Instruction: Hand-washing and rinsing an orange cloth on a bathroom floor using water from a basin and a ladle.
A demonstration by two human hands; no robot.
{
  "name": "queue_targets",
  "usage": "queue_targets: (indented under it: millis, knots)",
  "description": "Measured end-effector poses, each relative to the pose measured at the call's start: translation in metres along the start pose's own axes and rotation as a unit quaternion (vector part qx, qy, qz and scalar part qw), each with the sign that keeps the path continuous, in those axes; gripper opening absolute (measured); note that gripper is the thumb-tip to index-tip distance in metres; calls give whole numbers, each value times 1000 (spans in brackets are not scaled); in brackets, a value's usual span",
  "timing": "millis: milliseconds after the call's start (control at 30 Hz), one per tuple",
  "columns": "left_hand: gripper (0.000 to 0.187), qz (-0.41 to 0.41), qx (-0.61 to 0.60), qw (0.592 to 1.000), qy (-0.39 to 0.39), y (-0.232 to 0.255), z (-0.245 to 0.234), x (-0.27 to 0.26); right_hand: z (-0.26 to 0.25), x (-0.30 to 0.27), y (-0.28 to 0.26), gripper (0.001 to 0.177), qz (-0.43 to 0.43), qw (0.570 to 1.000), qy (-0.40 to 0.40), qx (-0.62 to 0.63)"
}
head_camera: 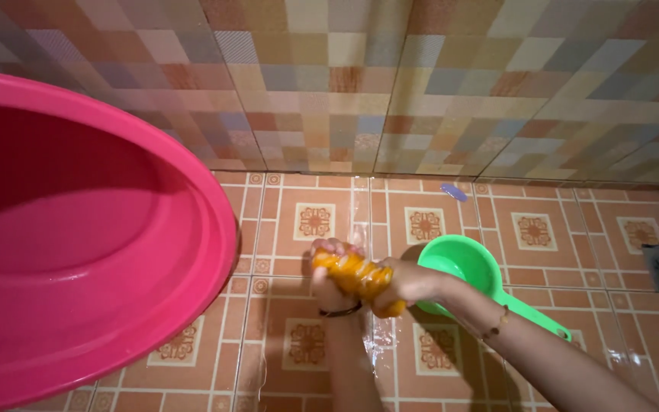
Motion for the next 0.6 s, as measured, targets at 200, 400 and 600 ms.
queue_targets:
  millis: [200,400,600]
  knots:
    - [16,29,-9,975,221,-24,-41,12,-2,-1,3,75,-1,993,108,40]
    - [26,64,108,858,497,-13,0,11,52,-61,-37,108,-234,798,383,-401]
    - [46,80,155,914,367,2,64,4,23,-23,-18,67,-149,827,438,-319]
Point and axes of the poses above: each hand's wrist, its own x-axis towards the middle knuckle, its own z-axis out of the palm, y = z × x, the point moved 1 cm from there along x, towards the middle knuckle, and after that the axes turned 1 degree about x, right-handed, at the moved point
